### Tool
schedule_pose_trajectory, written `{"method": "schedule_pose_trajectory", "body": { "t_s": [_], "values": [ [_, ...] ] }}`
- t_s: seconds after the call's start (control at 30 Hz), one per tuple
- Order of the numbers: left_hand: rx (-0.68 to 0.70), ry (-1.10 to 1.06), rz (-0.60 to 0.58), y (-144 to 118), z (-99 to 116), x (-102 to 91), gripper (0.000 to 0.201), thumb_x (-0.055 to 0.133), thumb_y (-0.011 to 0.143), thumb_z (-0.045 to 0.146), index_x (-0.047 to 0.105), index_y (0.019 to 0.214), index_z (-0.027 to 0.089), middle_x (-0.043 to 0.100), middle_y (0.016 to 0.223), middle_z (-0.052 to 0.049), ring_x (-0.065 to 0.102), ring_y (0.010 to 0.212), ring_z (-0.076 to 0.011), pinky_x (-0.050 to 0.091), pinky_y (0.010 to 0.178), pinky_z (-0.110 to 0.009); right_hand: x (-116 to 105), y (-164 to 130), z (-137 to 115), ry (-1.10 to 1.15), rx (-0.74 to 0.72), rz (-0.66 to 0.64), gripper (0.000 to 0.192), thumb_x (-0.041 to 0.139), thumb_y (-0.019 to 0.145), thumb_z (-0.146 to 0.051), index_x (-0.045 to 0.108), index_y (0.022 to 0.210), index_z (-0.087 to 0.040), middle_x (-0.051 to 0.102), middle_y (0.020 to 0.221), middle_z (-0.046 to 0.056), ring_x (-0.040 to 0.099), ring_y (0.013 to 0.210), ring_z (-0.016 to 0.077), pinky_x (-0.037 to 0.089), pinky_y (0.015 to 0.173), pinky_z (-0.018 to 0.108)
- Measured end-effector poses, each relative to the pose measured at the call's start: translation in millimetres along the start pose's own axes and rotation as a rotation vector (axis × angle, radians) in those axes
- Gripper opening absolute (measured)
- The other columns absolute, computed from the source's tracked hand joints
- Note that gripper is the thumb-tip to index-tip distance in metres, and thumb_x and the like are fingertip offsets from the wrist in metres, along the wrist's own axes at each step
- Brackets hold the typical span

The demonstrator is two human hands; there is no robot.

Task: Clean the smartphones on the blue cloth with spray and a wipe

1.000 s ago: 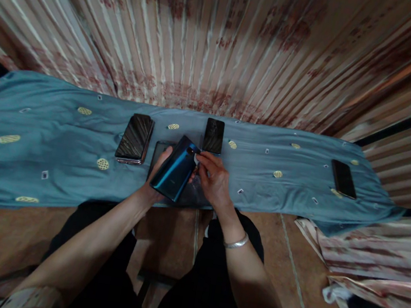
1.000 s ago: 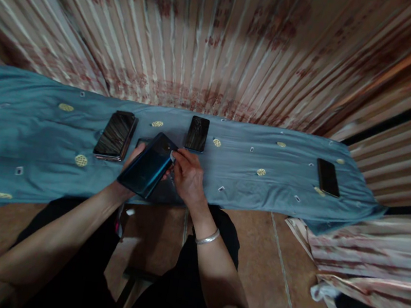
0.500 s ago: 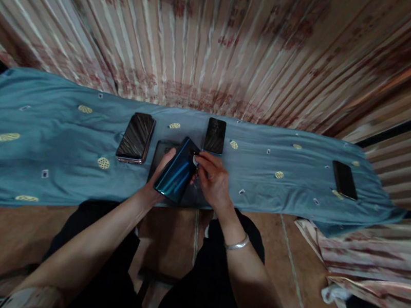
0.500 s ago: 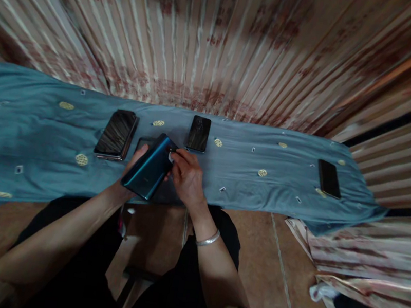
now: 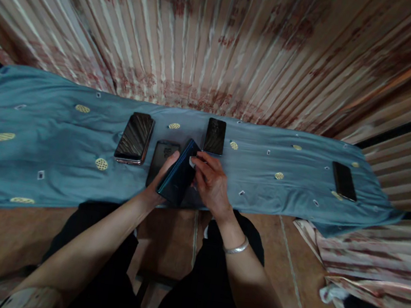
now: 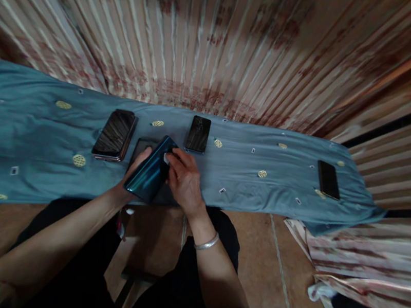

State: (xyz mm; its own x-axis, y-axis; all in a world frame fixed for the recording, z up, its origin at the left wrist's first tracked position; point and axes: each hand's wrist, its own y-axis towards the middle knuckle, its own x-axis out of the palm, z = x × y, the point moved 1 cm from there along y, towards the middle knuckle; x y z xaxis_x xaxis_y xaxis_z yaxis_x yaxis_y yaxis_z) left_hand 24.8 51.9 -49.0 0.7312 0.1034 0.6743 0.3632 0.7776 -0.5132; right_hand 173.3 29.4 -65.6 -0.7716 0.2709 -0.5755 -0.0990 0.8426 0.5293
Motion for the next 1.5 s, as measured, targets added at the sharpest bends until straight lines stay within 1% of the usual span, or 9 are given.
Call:
{"method": "schedule_pose_trajectory", "body": {
  "t_s": [0.2,0.33,0.43,0.57,0.8,1.0,1.27,1.4,1.5],
  "values": [
    [0.044,0.045,-0.043,2,2,-1.6,0.042,0.041,0.107,0.038,0.071,0.118,0.010,0.072,0.064,-0.002,0.067,0.050,-0.0173,0.057,0.053,-0.027,0,0,2,-0.043,-0.011,0.028,0.036,0.048,0.099,-0.014,0.075,0.121,-0.025,0.070,0.132,0.010,0.066,0.122,0.0241,0.057,0.109,0.046],
    [0.032,0.070,-0.007,2,10,-5.4,0.050,0.035,0.108,0.041,0.071,0.118,0.008,0.073,0.065,-0.006,0.069,0.053,-0.0197,0.057,0.052,-0.029,-1,0,6,-0.045,0.011,0.028,0.032,0.051,0.099,-0.016,0.076,0.117,-0.024,0.071,0.131,0.012,0.066,0.122,0.0255,0.058,0.106,0.047],
    [0.020,0.085,0.012,-2,11,-2.7,0.048,0.036,0.108,0.038,0.073,0.107,0.009,0.074,0.067,-0.006,0.068,0.055,-0.0192,0.057,0.055,-0.029,-2,0,4,-0.016,0.005,0.009,0.033,0.051,0.100,-0.017,0.076,0.119,-0.025,0.070,0.133,0.012,0.065,0.124,0.0255,0.057,0.108,0.048],
    [0.045,0.034,0.025,-7,5,3.2,0.042,0.038,0.108,0.032,0.071,0.091,0.013,0.069,0.061,-0.001,0.064,0.051,-0.0142,0.054,0.051,-0.023,0,0,-3,0.004,-0.027,0.003,0.034,0.049,0.101,-0.017,0.074,0.123,-0.026,0.069,0.135,0.011,0.065,0.124,0.0245,0.056,0.110,0.048],
    [0.011,0.055,-0.049,-5,-1,-2.8,0.039,0.043,0.107,0.040,0.070,0.117,0.013,0.073,0.067,-0.002,0.069,0.054,-0.0172,0.059,0.055,-0.027,3,3,-1,-0.065,-0.034,0.075,0.036,0.047,0.102,-0.017,0.075,0.122,-0.025,0.071,0.132,0.010,0.066,0.121,0.0240,0.057,0.108,0.045],
    [-0.029,0.128,-0.066,-12,-1,-0.8,0.042,0.043,0.107,0.039,0.073,0.112,0.010,0.076,0.073,-0.007,0.071,0.059,-0.0189,0.059,0.060,-0.029,1,6,5,-0.067,0.031,0.094,0.035,0.047,0.103,-0.020,0.075,0.122,-0.026,0.072,0.131,0.010,0.067,0.120,0.0251,0.057,0.107,0.047],
    [-0.071,0.142,-0.070,-10,-3,3.6,0.048,0.039,0.108,0.040,0.074,0.102,0.008,0.073,0.066,-0.007,0.067,0.054,-0.0168,0.057,0.058,-0.026,0,5,9,-0.049,0.019,0.102,0.034,0.048,0.103,-0.019,0.075,0.123,-0.025,0.071,0.131,0.011,0.066,0.121,0.0250,0.056,0.108,0.046],
    [-0.050,0.132,0.019,-12,-2,6.0,0.044,0.037,0.109,0.036,0.072,0.106,0.010,0.072,0.065,-0.003,0.065,0.052,-0.0149,0.056,0.055,-0.025,4,3,3,-0.043,-0.045,0.116,0.034,0.049,0.103,-0.018,0.074,0.124,-0.024,0.072,0.130,0.010,0.067,0.120,0.0228,0.057,0.107,0.043],
    [-0.019,0.115,0.035,-12,-2,6.4,0.041,0.039,0.109,0.035,0.072,0.110,0.010,0.071,0.065,-0.002,0.065,0.052,-0.0148,0.056,0.055,-0.025,6,2,-2,-0.043,-0.078,0.129,0.034,0.048,0.103,-0.017,0.075,0.123,-0.024,0.072,0.129,0.010,0.068,0.119,0.0221,0.057,0.106,0.042]
  ]
}}
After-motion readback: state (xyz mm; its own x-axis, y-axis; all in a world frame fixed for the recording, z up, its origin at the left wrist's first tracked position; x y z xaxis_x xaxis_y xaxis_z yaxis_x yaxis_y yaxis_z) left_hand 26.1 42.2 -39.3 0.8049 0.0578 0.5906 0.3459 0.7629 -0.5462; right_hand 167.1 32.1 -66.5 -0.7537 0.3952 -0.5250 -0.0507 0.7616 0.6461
